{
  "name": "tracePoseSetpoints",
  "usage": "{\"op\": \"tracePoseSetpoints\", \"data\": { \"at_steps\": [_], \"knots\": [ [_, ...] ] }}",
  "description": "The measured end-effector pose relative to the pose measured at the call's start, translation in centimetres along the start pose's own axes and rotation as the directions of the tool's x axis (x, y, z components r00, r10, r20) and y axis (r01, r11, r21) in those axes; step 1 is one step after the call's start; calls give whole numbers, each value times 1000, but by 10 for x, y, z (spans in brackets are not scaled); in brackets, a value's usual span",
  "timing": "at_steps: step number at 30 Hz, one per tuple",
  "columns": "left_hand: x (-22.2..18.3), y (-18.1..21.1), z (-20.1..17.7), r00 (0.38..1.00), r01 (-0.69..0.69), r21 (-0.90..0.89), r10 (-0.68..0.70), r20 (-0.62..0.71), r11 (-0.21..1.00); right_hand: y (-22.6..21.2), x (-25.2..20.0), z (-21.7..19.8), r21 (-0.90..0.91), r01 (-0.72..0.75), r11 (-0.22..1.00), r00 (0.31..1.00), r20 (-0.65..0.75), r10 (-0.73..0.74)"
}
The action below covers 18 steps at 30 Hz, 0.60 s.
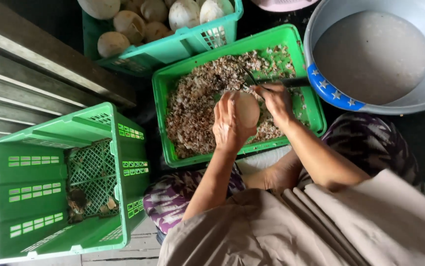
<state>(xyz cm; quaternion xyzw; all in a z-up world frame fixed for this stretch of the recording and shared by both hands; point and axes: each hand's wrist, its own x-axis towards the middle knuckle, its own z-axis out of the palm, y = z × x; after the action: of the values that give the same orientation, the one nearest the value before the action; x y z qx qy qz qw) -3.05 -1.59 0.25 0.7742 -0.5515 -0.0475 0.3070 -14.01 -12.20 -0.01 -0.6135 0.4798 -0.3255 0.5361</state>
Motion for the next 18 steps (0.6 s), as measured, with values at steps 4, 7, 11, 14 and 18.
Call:
{"op": "tracePoseSetpoints", "data": {
  "at_steps": [4, 7, 11, 14, 18],
  "knots": [
    [-3, 21, -15, 987, 160, 54, -161, 5, 986, 15, 8, -8, 14, -102, 995, 995, 2, 102],
    [6, 20, -38, 853, 353, 210, -406, 327, 912, -7, -8, -14, 180, -126, 976, 991, -21, 132],
    [16, 20, -38, 944, 116, 89, -138, 299, 989, 2, -47, 8, 72, 438, 896, 893, -150, -425],
    [19, 5, -24, 944, 81, 125, -116, 308, 989, 4, -62, 21, 51, 574, 817, 808, -200, -555],
    [16, -8, -21, 934, 181, 57, -189, 302, 982, 22, -14, 21, 487, -265, 832, 923, -122, 365]
  ]
}}
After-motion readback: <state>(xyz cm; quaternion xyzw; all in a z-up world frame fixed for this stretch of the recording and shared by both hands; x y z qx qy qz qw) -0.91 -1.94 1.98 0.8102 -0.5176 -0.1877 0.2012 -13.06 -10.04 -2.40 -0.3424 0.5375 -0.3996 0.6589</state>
